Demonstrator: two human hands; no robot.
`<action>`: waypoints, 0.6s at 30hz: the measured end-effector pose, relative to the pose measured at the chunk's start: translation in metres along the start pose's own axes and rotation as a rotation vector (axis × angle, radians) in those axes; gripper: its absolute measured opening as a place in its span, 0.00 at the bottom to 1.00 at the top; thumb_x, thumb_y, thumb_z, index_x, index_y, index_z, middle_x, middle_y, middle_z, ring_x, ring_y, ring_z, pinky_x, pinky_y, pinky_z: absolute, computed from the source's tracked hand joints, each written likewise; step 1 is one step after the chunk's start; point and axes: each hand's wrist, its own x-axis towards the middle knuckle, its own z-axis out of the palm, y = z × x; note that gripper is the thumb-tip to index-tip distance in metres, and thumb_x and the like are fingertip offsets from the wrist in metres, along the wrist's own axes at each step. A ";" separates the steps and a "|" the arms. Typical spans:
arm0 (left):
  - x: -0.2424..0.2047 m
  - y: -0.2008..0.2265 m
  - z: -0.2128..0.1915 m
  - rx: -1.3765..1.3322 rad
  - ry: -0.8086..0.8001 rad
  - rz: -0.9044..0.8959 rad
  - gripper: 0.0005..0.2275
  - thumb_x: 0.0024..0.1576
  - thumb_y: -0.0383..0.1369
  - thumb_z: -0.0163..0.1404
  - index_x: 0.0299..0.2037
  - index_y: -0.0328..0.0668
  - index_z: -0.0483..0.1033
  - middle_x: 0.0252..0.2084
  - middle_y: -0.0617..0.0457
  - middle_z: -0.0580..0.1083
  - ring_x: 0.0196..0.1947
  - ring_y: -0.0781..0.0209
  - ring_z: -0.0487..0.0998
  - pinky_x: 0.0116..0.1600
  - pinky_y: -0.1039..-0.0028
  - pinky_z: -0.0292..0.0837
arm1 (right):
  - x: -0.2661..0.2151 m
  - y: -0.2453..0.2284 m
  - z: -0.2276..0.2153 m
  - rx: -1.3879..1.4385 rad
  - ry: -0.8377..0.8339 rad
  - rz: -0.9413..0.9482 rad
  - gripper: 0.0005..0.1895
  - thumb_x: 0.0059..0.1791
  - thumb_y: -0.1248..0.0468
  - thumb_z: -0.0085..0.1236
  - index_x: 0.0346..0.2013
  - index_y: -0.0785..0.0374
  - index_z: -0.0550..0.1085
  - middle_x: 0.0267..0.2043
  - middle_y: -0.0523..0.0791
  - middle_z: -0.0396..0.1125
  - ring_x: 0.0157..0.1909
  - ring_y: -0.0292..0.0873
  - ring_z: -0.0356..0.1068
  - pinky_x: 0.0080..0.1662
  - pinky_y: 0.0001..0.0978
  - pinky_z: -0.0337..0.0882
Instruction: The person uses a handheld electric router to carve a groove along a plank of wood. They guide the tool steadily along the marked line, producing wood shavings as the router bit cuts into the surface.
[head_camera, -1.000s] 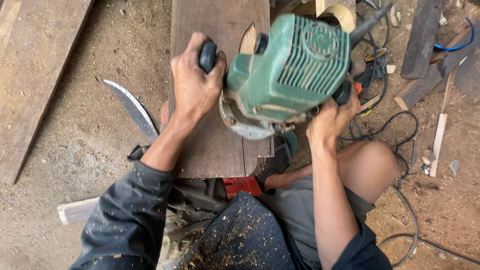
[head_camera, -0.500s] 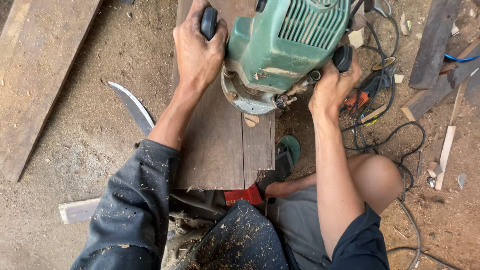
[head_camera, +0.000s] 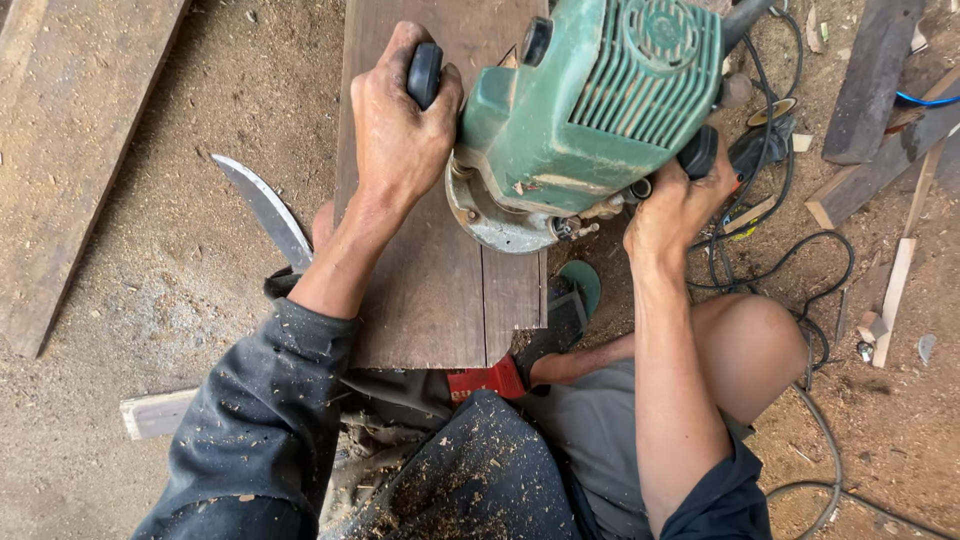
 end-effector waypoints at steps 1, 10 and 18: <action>-0.002 0.001 0.000 -0.001 -0.006 0.003 0.05 0.60 0.25 0.52 0.39 0.33 0.68 0.27 0.42 0.69 0.25 0.54 0.71 0.37 0.64 0.72 | -0.002 0.000 -0.002 0.009 0.007 0.003 0.03 0.51 0.75 0.49 0.37 0.68 0.71 0.36 0.39 0.66 0.38 0.33 0.62 0.45 0.28 0.63; -0.009 0.009 -0.010 -0.011 -0.070 -0.024 0.05 0.59 0.24 0.52 0.39 0.33 0.68 0.27 0.41 0.68 0.24 0.52 0.70 0.36 0.65 0.71 | -0.020 -0.007 -0.005 0.074 0.023 0.043 0.09 0.51 0.76 0.45 0.42 0.69 0.73 0.40 0.42 0.71 0.41 0.35 0.68 0.49 0.29 0.69; -0.011 0.011 -0.009 -0.014 -0.124 -0.037 0.05 0.58 0.25 0.52 0.39 0.34 0.69 0.24 0.41 0.68 0.22 0.52 0.71 0.35 0.64 0.71 | -0.025 -0.019 -0.002 0.037 0.085 0.026 0.16 0.46 0.75 0.43 0.46 0.70 0.74 0.45 0.45 0.72 0.46 0.38 0.71 0.54 0.31 0.71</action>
